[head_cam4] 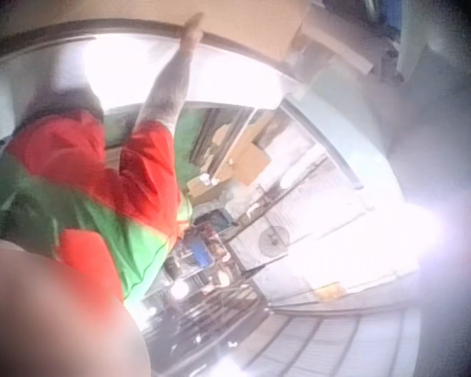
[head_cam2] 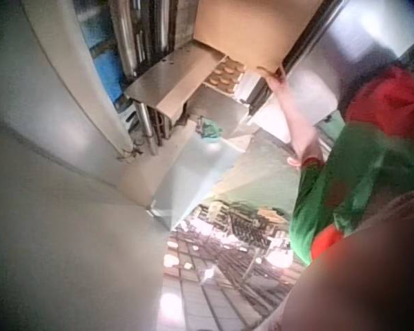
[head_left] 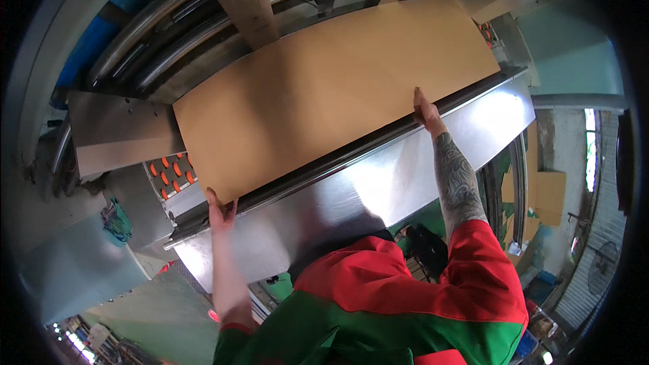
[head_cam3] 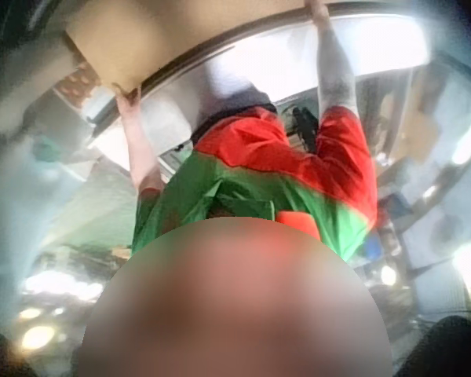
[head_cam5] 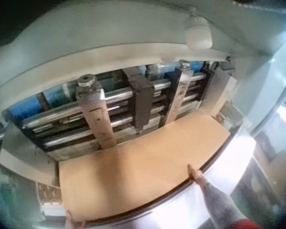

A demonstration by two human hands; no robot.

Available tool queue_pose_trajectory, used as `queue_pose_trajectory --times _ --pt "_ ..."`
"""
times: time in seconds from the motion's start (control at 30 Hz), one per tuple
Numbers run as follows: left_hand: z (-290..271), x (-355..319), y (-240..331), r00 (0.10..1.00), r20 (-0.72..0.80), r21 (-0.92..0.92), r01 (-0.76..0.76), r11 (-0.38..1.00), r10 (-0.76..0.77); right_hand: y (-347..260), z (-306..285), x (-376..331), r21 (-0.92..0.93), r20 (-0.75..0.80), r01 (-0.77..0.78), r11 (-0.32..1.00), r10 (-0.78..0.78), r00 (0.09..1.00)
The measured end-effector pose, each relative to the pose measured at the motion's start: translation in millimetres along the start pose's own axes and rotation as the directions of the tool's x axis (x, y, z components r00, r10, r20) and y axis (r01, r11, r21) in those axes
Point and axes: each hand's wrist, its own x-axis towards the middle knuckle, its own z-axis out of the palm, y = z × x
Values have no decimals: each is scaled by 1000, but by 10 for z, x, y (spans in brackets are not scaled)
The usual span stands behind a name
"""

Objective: The person repeatedly picks up flat cardboard sheets from a stack and feeds them one by one into a processing machine. The person aligns each sheet on the machine's intake platform before it is pulled in. A coworker stacks the processed sheets nearby.

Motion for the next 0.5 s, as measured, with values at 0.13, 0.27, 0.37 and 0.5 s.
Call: queue_pose_trajectory --times 0.13,0.27,0.37,0.5 --pt "91 251 -362 994 -59 -45 -99 994 97 235 102 232 547 178 1 837 -117 977" --pt "318 394 -462 989 -55 -185 -146 972 138 290 219 300 711 91 -68 700 4 996" --pt "434 325 -466 981 -95 -146 -181 972 169 287 197 275 530 -25 -66 845 93 995" --pt "496 214 -493 983 -47 -160 -182 970 177 349 210 218 568 23 171 805 -224 974"
